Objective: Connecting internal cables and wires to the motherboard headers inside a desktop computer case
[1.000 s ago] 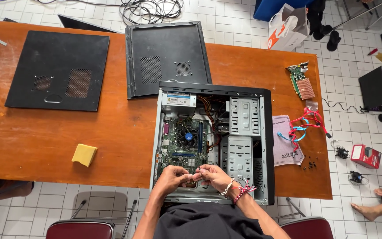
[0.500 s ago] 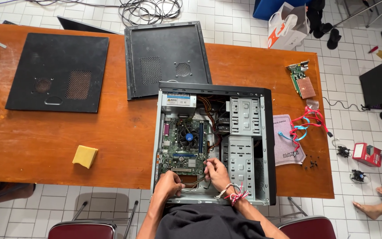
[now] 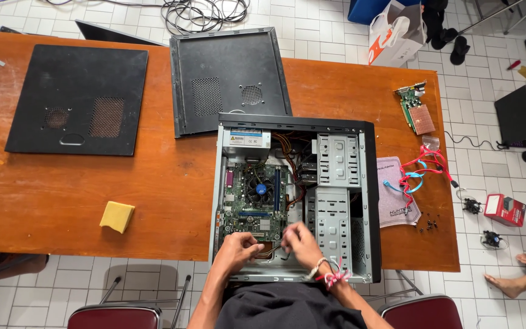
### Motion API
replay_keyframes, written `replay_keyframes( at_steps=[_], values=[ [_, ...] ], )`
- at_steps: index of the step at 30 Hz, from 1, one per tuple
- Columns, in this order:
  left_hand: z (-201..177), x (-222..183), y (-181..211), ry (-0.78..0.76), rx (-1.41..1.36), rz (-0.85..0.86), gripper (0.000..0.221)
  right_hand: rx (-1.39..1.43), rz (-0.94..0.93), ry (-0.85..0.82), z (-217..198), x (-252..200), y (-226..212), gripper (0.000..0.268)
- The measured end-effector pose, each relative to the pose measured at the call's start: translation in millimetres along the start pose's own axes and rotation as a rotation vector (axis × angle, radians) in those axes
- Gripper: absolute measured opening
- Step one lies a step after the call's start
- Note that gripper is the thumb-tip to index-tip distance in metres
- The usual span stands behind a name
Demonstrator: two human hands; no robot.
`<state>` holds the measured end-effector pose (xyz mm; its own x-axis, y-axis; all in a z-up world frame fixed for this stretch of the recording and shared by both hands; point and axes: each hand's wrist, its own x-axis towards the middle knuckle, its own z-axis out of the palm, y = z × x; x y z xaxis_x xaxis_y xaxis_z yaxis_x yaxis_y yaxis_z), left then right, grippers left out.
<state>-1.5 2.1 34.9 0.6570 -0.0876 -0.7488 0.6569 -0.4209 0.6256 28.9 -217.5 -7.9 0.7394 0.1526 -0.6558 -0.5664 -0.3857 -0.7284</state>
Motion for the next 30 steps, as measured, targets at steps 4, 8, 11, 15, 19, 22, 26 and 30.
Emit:
replay_keyframes(
  at_steps=[4, 8, 11, 15, 19, 22, 26, 30],
  values=[
    [-2.8, 0.2, 5.3, 0.051, -0.152, 0.117, 0.019, -0.640, -0.090, -0.329, -3.2, -14.2, 8.1, 0.019],
    [-1.1, 4.2, 5.0, 0.070, -0.183, 0.124, 0.020, -0.717, -0.009, -0.412, -4.8, -27.2, -13.9, 0.037],
    [0.9, 10.0, -3.9, 0.096, -0.206, 0.190, 0.020, -0.575, 0.007, -0.366, -3.5, -21.1, -5.2, 0.030],
    [1.9, 13.1, -7.7, 0.092, -0.182, 0.239, 0.024, -0.625, -0.147, -0.298, -4.7, -15.3, 7.8, 0.028],
    [2.3, 16.8, -10.5, 0.090, -0.181, 0.242, 0.025, -0.595, -0.258, -0.230, -6.8, -16.1, 11.0, 0.025],
    [0.0, 11.6, -4.6, 0.073, -0.138, 0.209, 0.029, -0.672, -0.257, -0.149, -6.9, -18.3, 17.0, 0.032],
    [2.7, 13.9, -14.7, 0.060, -0.105, 0.205, 0.027, -0.520, -0.262, -0.015, -32.7, -51.4, 19.3, 0.028],
    [6.2, 21.6, -10.0, 0.133, -0.115, 0.326, 0.021, -0.322, -0.322, 0.346, -70.5, -67.6, 24.1, 0.032]
  ],
)
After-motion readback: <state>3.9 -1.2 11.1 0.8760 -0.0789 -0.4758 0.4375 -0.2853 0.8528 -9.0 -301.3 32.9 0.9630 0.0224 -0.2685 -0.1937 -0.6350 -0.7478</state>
